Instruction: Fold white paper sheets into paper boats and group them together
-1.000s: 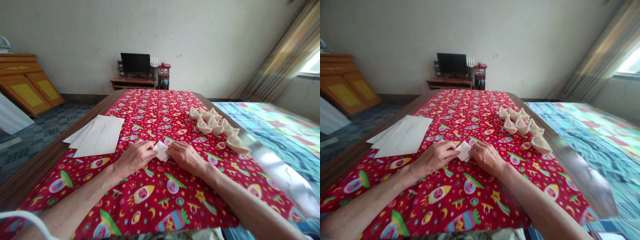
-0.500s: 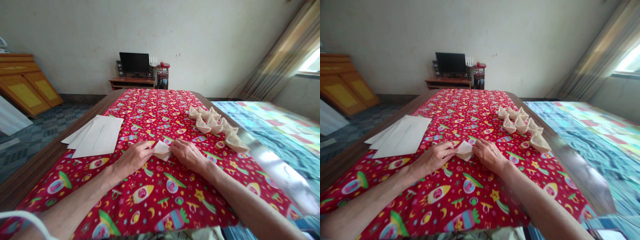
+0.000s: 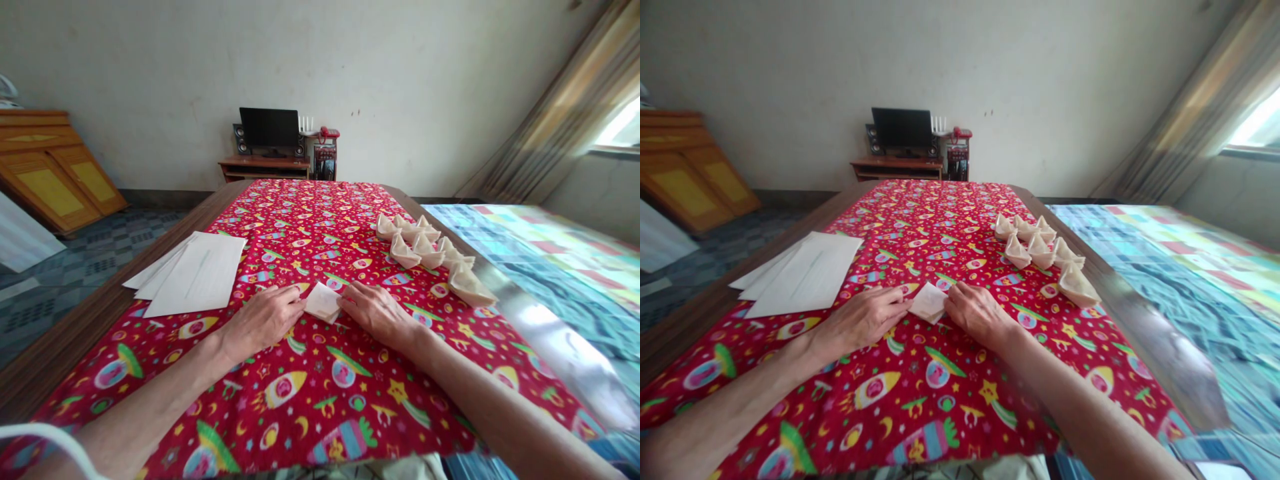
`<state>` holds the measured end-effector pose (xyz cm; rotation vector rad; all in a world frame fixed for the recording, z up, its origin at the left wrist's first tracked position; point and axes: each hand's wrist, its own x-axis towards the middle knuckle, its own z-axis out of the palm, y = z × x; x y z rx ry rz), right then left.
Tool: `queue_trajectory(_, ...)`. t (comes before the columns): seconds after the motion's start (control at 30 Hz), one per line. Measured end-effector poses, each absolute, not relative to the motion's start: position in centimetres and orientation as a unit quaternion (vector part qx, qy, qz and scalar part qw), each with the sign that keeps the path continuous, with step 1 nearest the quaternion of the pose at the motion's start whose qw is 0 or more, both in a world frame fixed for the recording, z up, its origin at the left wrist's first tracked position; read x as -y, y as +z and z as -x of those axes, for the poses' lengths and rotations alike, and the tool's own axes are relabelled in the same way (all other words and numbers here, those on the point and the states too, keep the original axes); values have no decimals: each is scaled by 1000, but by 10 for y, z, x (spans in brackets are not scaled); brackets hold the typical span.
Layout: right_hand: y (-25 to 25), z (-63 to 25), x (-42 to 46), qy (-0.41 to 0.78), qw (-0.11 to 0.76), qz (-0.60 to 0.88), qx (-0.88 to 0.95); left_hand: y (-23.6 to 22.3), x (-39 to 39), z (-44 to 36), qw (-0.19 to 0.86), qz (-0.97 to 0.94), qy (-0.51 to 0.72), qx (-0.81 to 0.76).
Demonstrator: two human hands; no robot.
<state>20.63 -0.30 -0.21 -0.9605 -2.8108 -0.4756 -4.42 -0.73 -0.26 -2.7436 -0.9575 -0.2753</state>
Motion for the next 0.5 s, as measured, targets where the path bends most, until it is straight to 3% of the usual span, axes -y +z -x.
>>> queue_trajectory(0.33,-7,-207,0,-160,94,290,939,-10,8,34,125,929,-128,324)
queue_trajectory(0.5,-8,-209,-3,-101,148,330,927,-25,-3,32,-38,896,-288,335)
